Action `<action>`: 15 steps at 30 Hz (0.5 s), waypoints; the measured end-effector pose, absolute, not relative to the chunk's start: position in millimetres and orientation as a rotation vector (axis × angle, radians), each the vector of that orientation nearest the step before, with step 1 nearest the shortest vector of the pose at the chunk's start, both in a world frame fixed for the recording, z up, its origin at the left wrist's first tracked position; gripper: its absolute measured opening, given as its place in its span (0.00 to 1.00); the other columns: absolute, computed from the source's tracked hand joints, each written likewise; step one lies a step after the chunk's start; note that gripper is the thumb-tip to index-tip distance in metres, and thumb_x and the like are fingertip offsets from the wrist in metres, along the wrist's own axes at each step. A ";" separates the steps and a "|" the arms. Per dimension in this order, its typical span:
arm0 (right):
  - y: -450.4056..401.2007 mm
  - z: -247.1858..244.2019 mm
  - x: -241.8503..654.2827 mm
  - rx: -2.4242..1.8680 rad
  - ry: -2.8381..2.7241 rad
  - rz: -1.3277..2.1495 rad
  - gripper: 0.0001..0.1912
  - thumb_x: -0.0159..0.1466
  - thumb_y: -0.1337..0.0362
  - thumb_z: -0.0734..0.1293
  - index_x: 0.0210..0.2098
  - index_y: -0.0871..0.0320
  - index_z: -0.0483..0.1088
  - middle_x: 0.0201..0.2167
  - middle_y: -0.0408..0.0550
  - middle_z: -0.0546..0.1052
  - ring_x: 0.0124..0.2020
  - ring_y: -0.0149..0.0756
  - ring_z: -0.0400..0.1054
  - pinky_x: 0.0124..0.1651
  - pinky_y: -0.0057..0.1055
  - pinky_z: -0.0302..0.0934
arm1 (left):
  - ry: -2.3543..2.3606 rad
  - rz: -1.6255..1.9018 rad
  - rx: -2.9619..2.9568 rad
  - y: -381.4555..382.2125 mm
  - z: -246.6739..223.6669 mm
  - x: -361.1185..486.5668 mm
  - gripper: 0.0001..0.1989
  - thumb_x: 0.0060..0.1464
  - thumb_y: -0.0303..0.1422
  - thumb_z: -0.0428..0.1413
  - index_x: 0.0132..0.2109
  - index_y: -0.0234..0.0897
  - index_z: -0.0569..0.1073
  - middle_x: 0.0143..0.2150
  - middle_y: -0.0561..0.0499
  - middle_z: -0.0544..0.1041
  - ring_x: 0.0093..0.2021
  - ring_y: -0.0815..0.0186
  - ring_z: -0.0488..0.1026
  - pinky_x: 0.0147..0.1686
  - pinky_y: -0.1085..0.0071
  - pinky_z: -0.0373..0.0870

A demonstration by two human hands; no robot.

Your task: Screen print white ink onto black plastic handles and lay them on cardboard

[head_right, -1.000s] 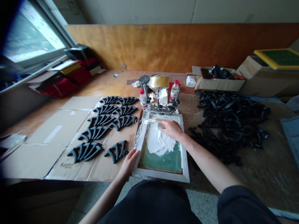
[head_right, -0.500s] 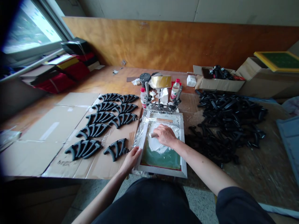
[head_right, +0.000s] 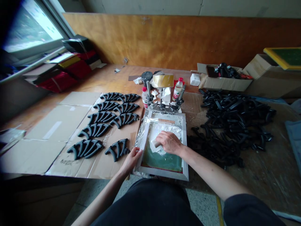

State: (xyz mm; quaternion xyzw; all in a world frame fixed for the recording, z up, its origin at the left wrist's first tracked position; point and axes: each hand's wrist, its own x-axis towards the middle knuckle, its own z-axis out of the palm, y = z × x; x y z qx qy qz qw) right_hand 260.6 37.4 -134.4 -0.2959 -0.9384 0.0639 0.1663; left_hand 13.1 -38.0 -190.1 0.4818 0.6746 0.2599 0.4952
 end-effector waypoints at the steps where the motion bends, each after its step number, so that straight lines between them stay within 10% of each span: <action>1: 36.1 -138.6 258.4 -0.854 -2.636 0.126 0.09 0.59 0.76 0.63 0.36 0.58 0.71 0.35 0.48 0.75 0.39 0.38 0.65 0.38 0.32 0.57 | 1.628 0.638 1.161 -38.2 -188.8 13.5 0.20 0.55 0.52 0.49 0.40 0.39 0.67 0.29 0.55 0.72 0.29 0.67 0.69 0.27 0.74 0.61; 10: 35.7 -134.0 262.8 -0.840 -2.568 0.227 0.06 0.64 0.67 0.65 0.40 0.57 0.73 0.34 0.46 0.76 0.37 0.37 0.68 0.37 0.32 0.62 | 1.558 0.710 1.042 -39.9 -174.3 15.3 0.23 0.52 0.53 0.53 0.43 0.38 0.68 0.28 0.54 0.73 0.27 0.67 0.70 0.24 0.75 0.62; 15: 93.3 -83.0 261.7 -1.242 -2.305 0.123 0.25 0.63 0.59 0.68 0.59 0.52 0.65 0.42 0.49 0.77 0.34 0.36 0.70 0.35 0.31 0.63 | 1.468 0.749 1.039 -41.3 -119.4 11.7 0.34 0.53 0.51 0.54 0.62 0.41 0.60 0.33 0.52 0.77 0.30 0.64 0.74 0.27 0.73 0.67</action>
